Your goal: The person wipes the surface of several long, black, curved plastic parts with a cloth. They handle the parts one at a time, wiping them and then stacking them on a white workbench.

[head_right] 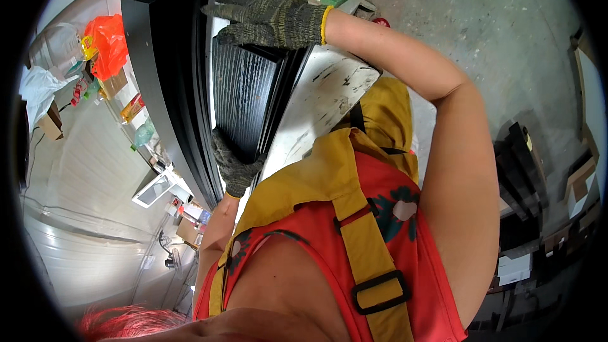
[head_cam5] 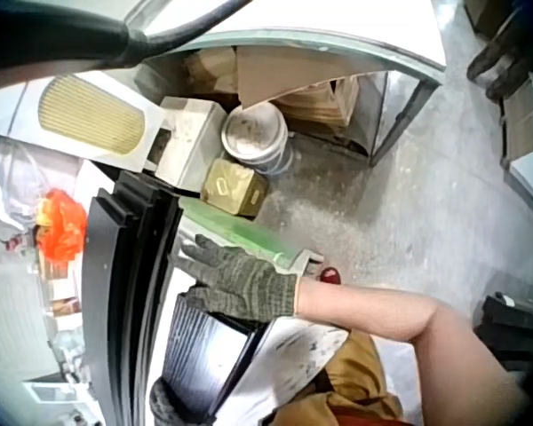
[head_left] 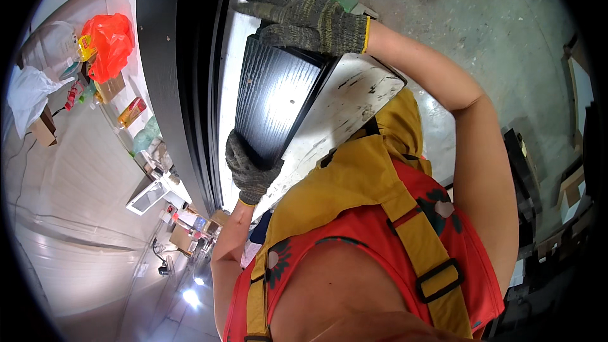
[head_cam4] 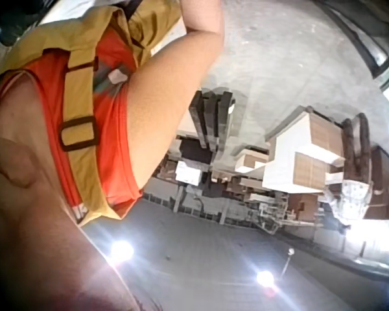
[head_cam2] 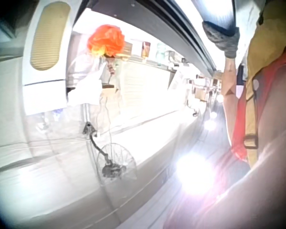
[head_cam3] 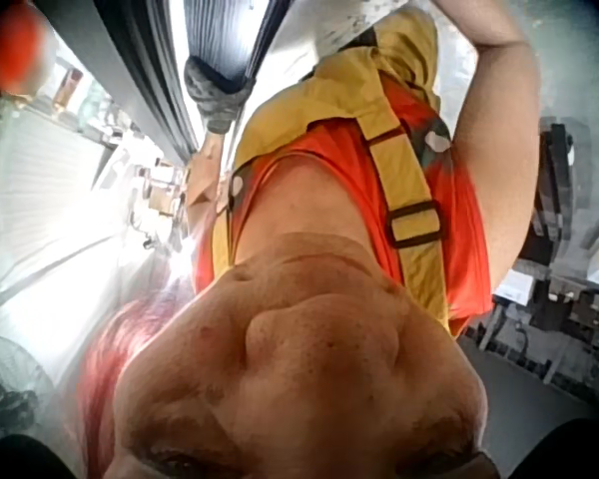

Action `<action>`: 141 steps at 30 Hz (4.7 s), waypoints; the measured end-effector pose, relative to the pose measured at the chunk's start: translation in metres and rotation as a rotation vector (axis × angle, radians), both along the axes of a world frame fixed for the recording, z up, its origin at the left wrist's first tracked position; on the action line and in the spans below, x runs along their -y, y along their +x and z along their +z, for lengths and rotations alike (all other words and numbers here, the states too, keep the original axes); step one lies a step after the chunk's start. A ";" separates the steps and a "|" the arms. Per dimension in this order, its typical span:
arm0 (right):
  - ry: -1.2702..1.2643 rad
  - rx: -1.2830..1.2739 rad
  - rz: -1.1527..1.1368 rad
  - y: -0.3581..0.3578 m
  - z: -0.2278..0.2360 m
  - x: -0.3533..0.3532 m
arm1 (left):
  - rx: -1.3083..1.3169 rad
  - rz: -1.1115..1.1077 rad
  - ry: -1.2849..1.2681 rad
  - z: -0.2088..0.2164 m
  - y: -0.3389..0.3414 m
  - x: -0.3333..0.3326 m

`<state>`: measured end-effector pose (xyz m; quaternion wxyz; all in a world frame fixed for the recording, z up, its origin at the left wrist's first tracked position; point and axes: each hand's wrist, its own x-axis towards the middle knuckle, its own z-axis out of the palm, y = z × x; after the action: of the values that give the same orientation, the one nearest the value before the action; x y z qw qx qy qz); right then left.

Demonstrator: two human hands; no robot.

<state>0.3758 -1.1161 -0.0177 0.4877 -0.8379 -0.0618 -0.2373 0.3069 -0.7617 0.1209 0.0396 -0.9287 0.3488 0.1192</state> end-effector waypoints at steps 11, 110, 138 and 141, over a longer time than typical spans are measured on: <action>0.262 -0.068 0.214 -0.030 -0.015 0.118 | -0.060 0.060 -0.065 0.002 0.000 0.003; -0.925 -0.084 0.192 -0.086 0.042 -0.233 | 0.651 0.910 0.232 -0.059 -0.191 -0.487; -0.864 -0.099 0.456 -0.136 0.046 -0.453 | 0.686 1.564 0.246 -0.039 -0.264 -0.955; -0.894 -0.153 0.441 -0.141 0.054 -0.466 | 0.525 1.688 -0.152 -0.030 -0.225 -0.979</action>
<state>0.2351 -0.6502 0.0361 0.1229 -0.9467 -0.2972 -0.0168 0.0819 0.2170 0.0909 -0.0446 -0.8739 -0.4658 -0.1319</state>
